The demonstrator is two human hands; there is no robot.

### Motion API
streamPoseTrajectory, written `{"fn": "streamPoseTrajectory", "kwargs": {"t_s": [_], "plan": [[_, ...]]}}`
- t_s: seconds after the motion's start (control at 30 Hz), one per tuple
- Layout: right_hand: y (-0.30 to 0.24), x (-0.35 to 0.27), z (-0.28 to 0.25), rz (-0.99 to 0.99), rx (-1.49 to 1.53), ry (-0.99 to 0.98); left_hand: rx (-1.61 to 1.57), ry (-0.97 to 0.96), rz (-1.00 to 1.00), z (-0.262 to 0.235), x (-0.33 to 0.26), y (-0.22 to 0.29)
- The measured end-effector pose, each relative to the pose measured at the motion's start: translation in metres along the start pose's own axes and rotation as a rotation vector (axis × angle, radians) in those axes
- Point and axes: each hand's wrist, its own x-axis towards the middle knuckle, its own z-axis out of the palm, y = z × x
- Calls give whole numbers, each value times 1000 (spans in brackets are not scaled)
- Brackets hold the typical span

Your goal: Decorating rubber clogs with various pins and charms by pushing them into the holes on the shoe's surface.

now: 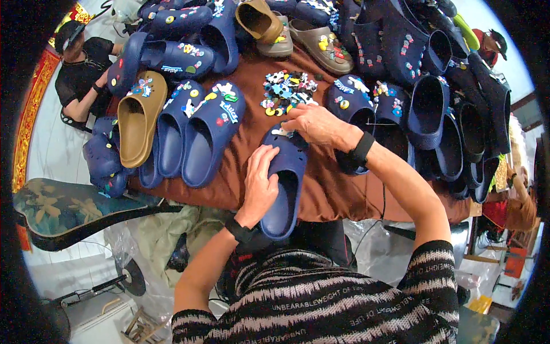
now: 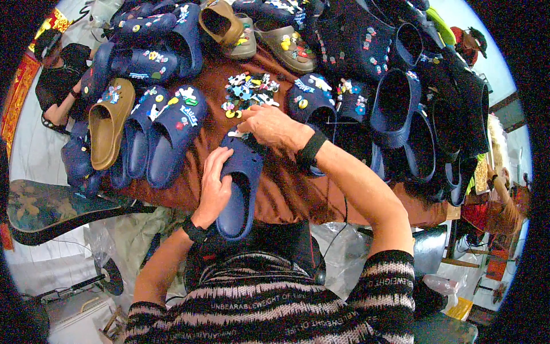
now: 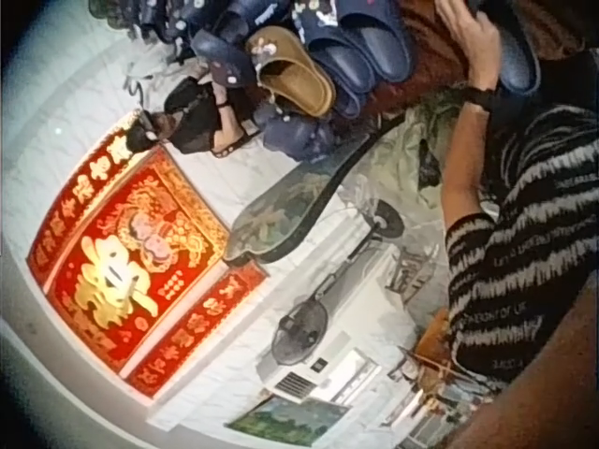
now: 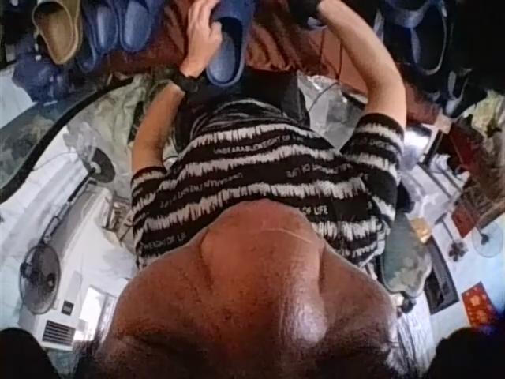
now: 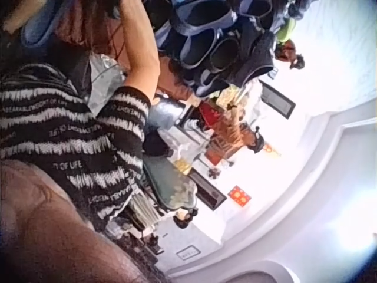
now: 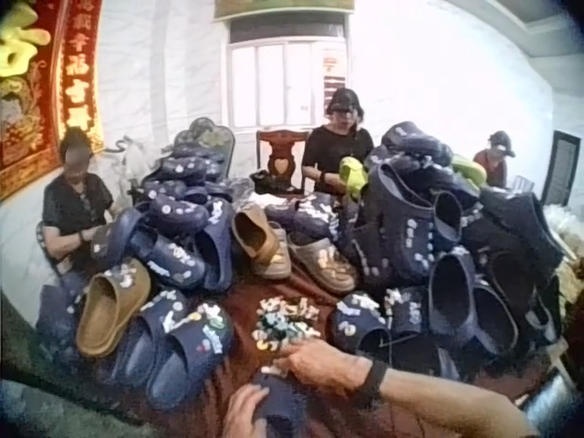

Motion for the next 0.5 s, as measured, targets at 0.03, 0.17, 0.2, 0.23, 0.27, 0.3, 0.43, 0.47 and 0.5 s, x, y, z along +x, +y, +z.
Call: {"fn": "streamPoseTrajectory", "kwargs": {"t_s": [0.03, 0.17, 0.2, 0.23, 0.27, 0.3, 0.43, 0.47, 0.5], "plan": [[-3, -2, 4, 19, -8, 1, 7, -8, -8, 0, 0, 0], [2, -7, 9, -16, -62, 55, -15, -16, -17, -1, 0, 2], [2, -6, 10, -46, -74, 106, -16, -16, -16, -1, 0, 3], [0, -7, 11, -39, -48, 134, -12, -15, -20, -2, 0, 3], [3, -8, 11, -39, -51, 133, -9, -13, -24, -2, 0, 2], [5, -8, 11, 50, 158, 106, -11, -11, -23, -2, 0, 2], [37, -4, 24, 562, 386, 320, -17, -8, -21, -3, -1, 3], [42, 5, 26, 719, 401, 368, -8, 2, -24, -5, -3, 1], [54, 6, 31, 723, 397, 369, -12, 1, -21, -4, -3, 2]]}}
